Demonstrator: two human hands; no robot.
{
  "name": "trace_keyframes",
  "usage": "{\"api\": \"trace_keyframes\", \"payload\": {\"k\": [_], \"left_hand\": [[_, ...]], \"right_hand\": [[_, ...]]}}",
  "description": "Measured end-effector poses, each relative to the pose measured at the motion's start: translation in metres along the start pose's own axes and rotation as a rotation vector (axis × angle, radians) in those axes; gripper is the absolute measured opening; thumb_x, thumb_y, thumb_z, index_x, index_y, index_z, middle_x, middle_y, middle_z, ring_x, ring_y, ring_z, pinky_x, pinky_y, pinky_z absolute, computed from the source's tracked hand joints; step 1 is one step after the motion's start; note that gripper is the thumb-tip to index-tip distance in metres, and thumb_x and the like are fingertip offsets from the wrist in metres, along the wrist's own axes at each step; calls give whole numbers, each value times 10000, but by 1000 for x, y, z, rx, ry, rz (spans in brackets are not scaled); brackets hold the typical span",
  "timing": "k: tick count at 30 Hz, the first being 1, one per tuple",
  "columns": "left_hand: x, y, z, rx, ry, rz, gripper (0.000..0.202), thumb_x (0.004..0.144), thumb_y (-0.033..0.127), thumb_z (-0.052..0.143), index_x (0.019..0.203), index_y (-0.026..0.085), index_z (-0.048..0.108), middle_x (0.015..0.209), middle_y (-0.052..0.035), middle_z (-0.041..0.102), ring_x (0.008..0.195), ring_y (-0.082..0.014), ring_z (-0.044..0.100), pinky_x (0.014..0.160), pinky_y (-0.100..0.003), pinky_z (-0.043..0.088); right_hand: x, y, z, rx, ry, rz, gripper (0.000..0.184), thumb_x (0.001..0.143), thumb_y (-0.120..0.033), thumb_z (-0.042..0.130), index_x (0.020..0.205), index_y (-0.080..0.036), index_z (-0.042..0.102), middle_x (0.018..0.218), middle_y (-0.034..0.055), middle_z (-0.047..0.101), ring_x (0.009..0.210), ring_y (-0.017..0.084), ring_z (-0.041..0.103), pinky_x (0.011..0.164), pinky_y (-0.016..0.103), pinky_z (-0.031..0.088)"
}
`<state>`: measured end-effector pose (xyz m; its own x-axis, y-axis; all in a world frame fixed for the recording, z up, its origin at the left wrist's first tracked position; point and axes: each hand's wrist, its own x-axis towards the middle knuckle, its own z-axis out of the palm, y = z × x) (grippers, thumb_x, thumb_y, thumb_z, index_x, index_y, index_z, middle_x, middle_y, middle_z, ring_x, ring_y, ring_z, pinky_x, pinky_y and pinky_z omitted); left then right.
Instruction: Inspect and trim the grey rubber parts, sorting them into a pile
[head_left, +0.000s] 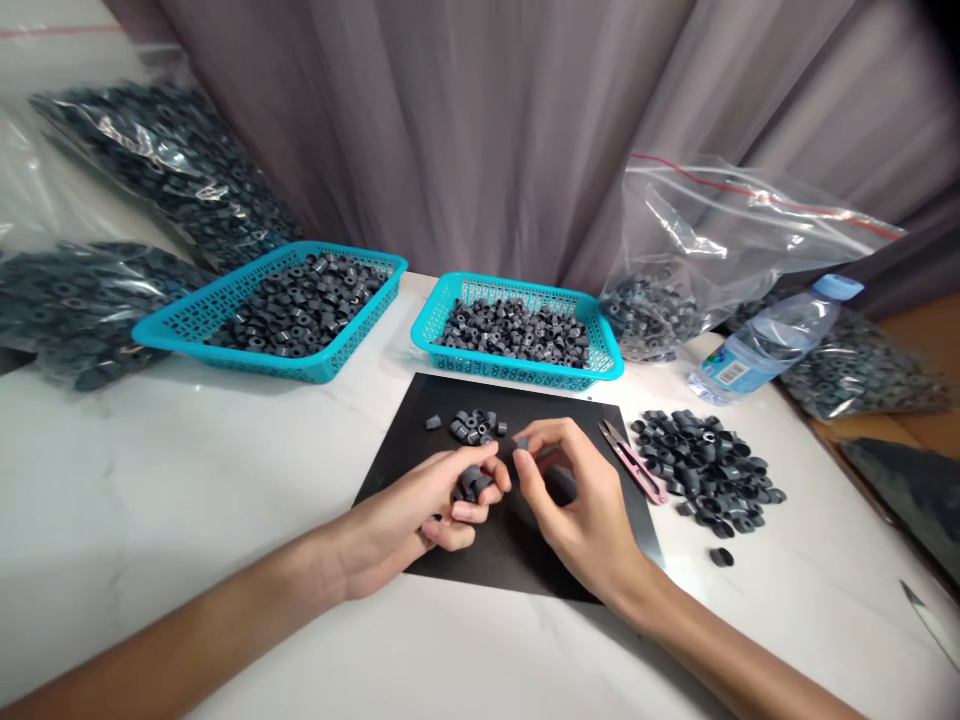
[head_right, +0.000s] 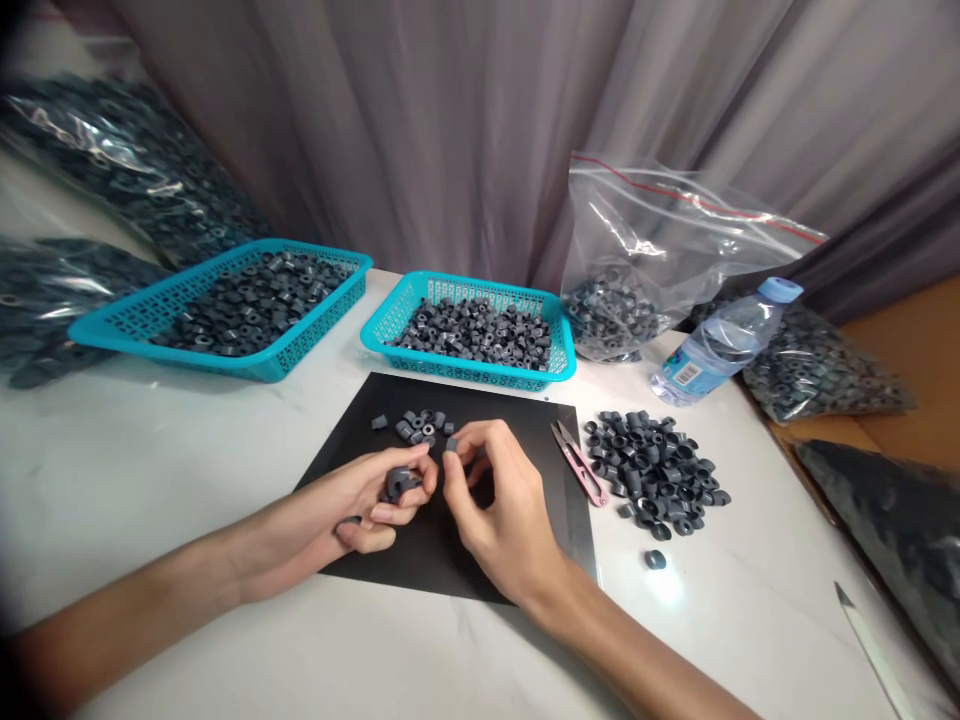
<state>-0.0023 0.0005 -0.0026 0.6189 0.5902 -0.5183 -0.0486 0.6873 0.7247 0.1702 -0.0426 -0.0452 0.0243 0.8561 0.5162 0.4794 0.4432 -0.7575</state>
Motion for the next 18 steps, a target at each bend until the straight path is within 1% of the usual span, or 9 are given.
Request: {"api": "trace_keyframes", "payload": {"k": [2, 4, 7, 8, 10, 12, 14, 16, 18], "left_hand": [[0, -2, 0, -50, -15, -37, 301, 916, 431, 605, 839, 141, 583, 752, 29, 406, 533, -35, 218, 412, -130, 114], [0, -5, 1, -94, -32, -72, 314, 925, 442, 591, 840, 140, 581, 725, 37, 394, 519, -33, 211, 411, -130, 131], [0, -10, 4, -158, -43, -117, 301, 949, 407, 560, 847, 126, 589, 707, 43, 377, 504, -25, 209, 407, -126, 141], [0, -12, 5, -181, -37, -114, 268, 960, 363, 547, 856, 121, 592, 714, 40, 385, 502, -21, 224, 406, -122, 146], [0, -14, 7, -220, -11, -92, 213, 976, 261, 507, 854, 109, 592, 733, 32, 406, 501, -12, 256, 403, -110, 163], [0, -16, 8, -253, 13, -74, 210, 979, 185, 468, 834, 94, 591, 738, 29, 411, 501, -5, 278, 399, -100, 182], [-1, -16, 9, -290, 22, -87, 238, 982, 174, 450, 814, 84, 591, 730, 31, 397, 502, -5, 285, 387, -96, 184], [-2, -15, 10, -320, 19, -98, 245, 984, 196, 458, 822, 80, 601, 738, 29, 391, 514, -9, 298, 374, -93, 165], [-4, -13, 10, -320, 21, -108, 233, 977, 240, 496, 849, 85, 614, 763, 24, 400, 530, -13, 308, 361, -94, 126]], "right_hand": [[-2, -3, -1, 35, -14, -95, 92, 930, -132, 576, 911, -213, 538, 971, 49, 627, 832, 160, 621, 723, 304, 520], [-5, -5, -2, 57, -30, -143, 122, 910, -110, 597, 877, -213, 541, 951, 45, 637, 807, 155, 630, 716, 305, 524], [-8, -4, -2, 118, -14, -102, 134, 895, -110, 626, 875, -212, 542, 939, 40, 637, 770, 144, 628, 686, 297, 532], [-9, -4, -2, 151, -1, -75, 142, 891, -111, 634, 905, -216, 538, 947, 39, 637, 751, 137, 623, 673, 293, 537], [-11, -3, -1, 212, 33, -41, 218, 883, -109, 647, 1010, -227, 516, 969, 36, 639, 722, 128, 617, 661, 292, 550], [-12, -2, 0, 227, 49, -50, 289, 882, -102, 648, 1093, -233, 500, 986, 39, 643, 720, 129, 620, 671, 302, 562], [-12, -2, 0, 191, 39, -94, 264, 892, -99, 629, 1099, -228, 529, 981, 49, 641, 764, 147, 631, 674, 311, 561], [-11, -3, -2, 138, 16, -135, 199, 903, -97, 601, 1055, -221, 567, 961, 62, 638, 812, 173, 636, 663, 319, 550], [-10, -5, -4, 104, -6, -159, 183, 904, -95, 586, 1037, -221, 583, 943, 69, 637, 827, 191, 635, 655, 331, 540]]}}
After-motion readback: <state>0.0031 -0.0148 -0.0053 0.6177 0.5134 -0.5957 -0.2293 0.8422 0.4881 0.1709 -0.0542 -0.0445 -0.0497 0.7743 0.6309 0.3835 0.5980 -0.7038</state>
